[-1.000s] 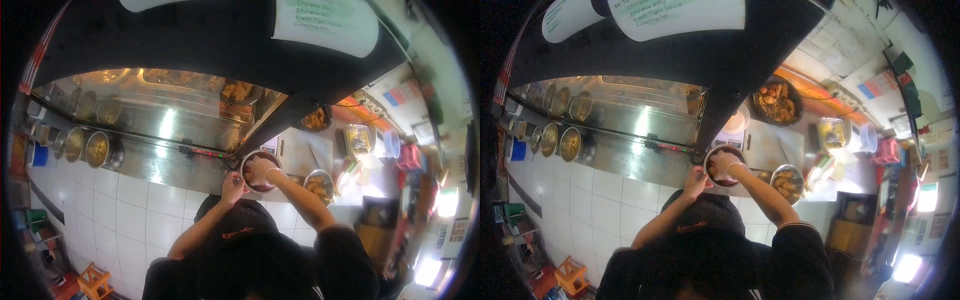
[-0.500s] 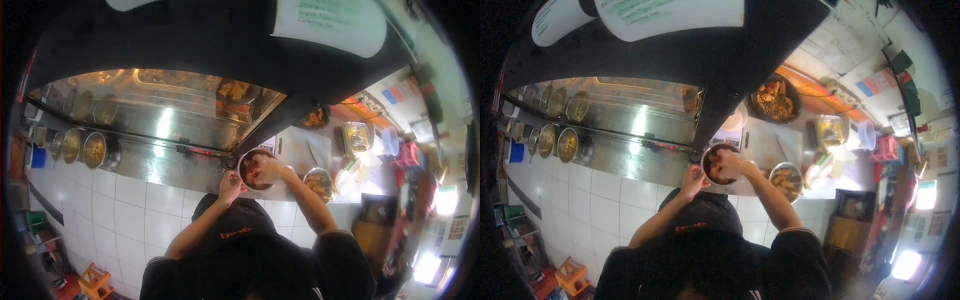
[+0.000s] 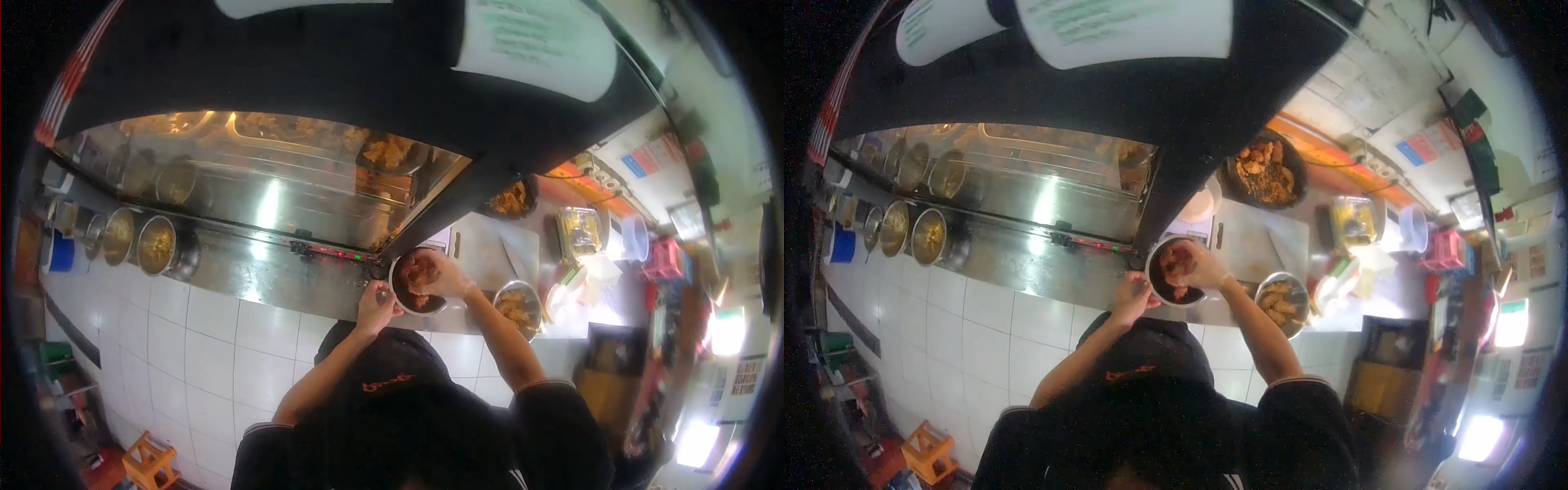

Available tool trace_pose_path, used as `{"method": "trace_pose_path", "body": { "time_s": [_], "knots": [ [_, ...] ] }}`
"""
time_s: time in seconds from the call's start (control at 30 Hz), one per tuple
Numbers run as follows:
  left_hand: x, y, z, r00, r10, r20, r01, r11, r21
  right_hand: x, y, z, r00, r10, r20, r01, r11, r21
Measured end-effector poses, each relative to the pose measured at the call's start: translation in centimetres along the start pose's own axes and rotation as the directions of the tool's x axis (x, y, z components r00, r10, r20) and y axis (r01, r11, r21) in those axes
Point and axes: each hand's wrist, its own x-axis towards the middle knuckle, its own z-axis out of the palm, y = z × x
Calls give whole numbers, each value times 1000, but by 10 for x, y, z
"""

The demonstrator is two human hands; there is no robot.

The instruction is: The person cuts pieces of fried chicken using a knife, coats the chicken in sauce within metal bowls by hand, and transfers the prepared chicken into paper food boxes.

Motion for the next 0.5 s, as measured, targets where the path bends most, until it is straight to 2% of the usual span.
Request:
{"method": "trace_pose_path", "body": {
  "time_s": [0.03,0.07,0.1,0.13,0.17,0.23,0.27,0.33,0.43,0.47,0.5],
  "knots": [
    [-1,0,-1,999,-26,22,26,1000,9,-3,4,-1,996,-65,-57,59,994,-94],
    [0,-3,0,999,-28,17,28,1000,4,-8,8,1,997,-64,-49,59,994,-96],
    [3,-7,1,1000,-21,2,21,1000,-16,-14,9,3,979,-190,-71,156,930,-333],
    [4,-10,0,1000,-15,-14,14,999,-34,-19,9,7,947,-315,-61,231,803,-550],
    [4,-15,-2,1000,-18,-16,18,999,-33,-24,10,14,948,-313,-60,231,805,-547],
    [3,-13,-2,999,-25,-31,22,995,-97,-26,8,25,995,-100,-14,69,773,-631],
    [3,-12,-3,999,-29,-31,26,995,-95,-26,8,26,995,-98,-15,67,775,-629],
    [4,-15,-3,1000,6,-27,-7,1000,-28,-26,-5,22,984,166,63,-111,855,-507],
    [4,-11,-1,1000,8,-20,-8,1000,8,-22,-22,26,981,188,45,-142,861,-489],
    [4,-8,-2,1000,9,-21,-9,1000,9,-21,-6,30,981,186,45,-141,861,-488],
    [0,-2,-1,999,-33,-8,33,999,30,-18,22,38,991,71,117,-1,856,-516]
  ]
}}
